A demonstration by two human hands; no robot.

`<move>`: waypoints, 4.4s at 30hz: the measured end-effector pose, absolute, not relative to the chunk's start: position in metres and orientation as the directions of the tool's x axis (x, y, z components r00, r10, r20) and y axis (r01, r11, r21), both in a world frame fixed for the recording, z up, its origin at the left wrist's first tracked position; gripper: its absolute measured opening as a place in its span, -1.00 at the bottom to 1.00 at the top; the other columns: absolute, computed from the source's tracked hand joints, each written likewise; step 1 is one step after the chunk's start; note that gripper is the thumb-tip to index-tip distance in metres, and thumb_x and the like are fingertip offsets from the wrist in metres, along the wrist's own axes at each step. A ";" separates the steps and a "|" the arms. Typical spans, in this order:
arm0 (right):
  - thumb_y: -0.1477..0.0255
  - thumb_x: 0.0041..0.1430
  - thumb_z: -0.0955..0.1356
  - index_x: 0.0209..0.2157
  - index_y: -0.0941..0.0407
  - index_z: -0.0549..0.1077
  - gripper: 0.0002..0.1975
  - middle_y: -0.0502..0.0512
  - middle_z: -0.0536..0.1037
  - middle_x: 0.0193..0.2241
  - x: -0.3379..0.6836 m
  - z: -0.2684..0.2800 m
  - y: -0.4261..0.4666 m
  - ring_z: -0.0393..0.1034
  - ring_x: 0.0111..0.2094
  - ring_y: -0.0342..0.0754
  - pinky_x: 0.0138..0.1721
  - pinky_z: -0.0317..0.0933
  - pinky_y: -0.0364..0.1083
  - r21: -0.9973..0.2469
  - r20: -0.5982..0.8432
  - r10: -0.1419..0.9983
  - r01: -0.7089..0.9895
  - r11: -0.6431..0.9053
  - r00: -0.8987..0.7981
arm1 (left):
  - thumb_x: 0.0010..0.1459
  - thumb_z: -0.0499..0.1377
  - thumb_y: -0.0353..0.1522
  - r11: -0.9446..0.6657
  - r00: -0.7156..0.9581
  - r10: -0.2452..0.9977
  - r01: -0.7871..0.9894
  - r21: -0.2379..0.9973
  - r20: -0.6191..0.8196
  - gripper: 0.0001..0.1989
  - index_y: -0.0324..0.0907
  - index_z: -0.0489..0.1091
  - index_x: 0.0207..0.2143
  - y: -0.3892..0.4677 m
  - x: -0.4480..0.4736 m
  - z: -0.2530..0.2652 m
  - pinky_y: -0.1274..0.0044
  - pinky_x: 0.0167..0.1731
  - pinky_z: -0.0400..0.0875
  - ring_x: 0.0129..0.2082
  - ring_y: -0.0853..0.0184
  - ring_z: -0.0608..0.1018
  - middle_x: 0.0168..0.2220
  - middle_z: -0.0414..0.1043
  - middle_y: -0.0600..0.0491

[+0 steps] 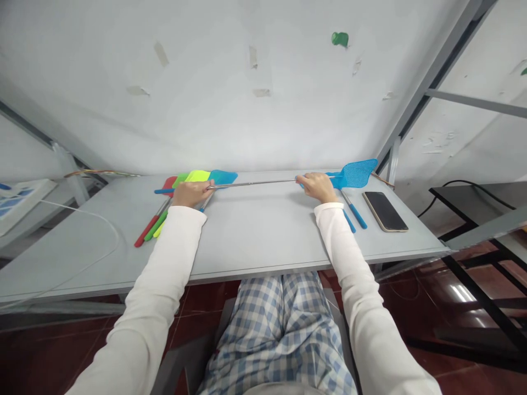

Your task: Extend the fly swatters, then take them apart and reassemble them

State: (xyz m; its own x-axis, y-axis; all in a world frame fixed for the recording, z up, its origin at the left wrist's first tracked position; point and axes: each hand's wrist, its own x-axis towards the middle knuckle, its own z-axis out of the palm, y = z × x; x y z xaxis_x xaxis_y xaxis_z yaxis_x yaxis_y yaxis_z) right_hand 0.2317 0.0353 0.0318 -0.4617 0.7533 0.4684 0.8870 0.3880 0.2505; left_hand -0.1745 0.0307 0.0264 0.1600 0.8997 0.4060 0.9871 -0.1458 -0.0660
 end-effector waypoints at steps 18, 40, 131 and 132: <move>0.18 0.38 0.03 -0.58 0.17 0.43 -0.38 0.12 0.44 -0.64 0.169 0.023 0.023 0.18 -0.60 -0.15 -0.48 -0.24 -0.11 0.063 0.527 0.814 0.966 0.250 -0.245 | 0.22 -0.02 -0.21 -0.191 0.195 0.887 0.980 -0.051 0.418 -0.62 -0.14 0.55 -0.37 0.010 -0.101 0.026 0.49 -0.46 0.13 -0.35 0.19 0.56 -0.39 0.57 -0.12; 0.31 0.36 0.02 -0.49 0.25 0.54 -0.39 0.29 0.52 -0.55 0.220 0.026 0.043 0.32 -0.54 -0.06 -0.46 -0.14 -0.10 0.044 0.569 0.820 0.998 0.049 -0.065 | 0.25 -0.06 -0.22 -0.180 0.183 0.898 0.983 -0.045 0.400 -0.62 -0.16 0.52 -0.31 0.021 -0.119 0.018 0.49 -0.42 0.13 -0.27 0.19 0.55 -0.33 0.56 -0.12; -0.21 -0.09 0.32 -0.59 0.09 0.26 -0.40 -0.07 0.31 -0.76 0.195 0.014 0.049 0.24 -0.73 -0.18 -0.76 0.07 -0.18 -0.942 0.326 0.918 0.161 0.294 0.226 | 0.25 -0.06 -0.05 -0.236 0.233 0.951 0.972 -0.012 0.202 -0.57 -0.12 0.45 -0.18 0.022 -0.103 0.018 0.50 -0.39 0.21 -0.24 0.16 0.57 -0.29 0.57 -0.08; -0.21 -0.10 0.32 -0.59 0.09 0.26 -0.40 -0.07 0.31 -0.76 0.201 0.013 0.052 0.23 -0.74 -0.18 -0.78 0.06 -0.18 -0.946 0.315 0.915 0.166 0.280 0.251 | 0.24 -0.06 -0.03 -0.200 0.199 0.961 0.980 -0.013 0.192 -0.55 -0.12 0.45 -0.17 0.025 -0.110 0.018 0.49 -0.38 0.22 -0.23 0.14 0.57 -0.27 0.57 -0.10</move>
State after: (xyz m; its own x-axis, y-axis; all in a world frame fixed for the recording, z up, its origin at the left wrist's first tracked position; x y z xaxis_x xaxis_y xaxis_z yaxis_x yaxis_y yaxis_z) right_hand 0.2011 0.0516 0.0133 0.2507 0.9154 0.3149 0.1665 0.2797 -0.9455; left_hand -0.1100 0.0250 0.0178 0.1992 0.9610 0.1917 0.9796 -0.2004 -0.0134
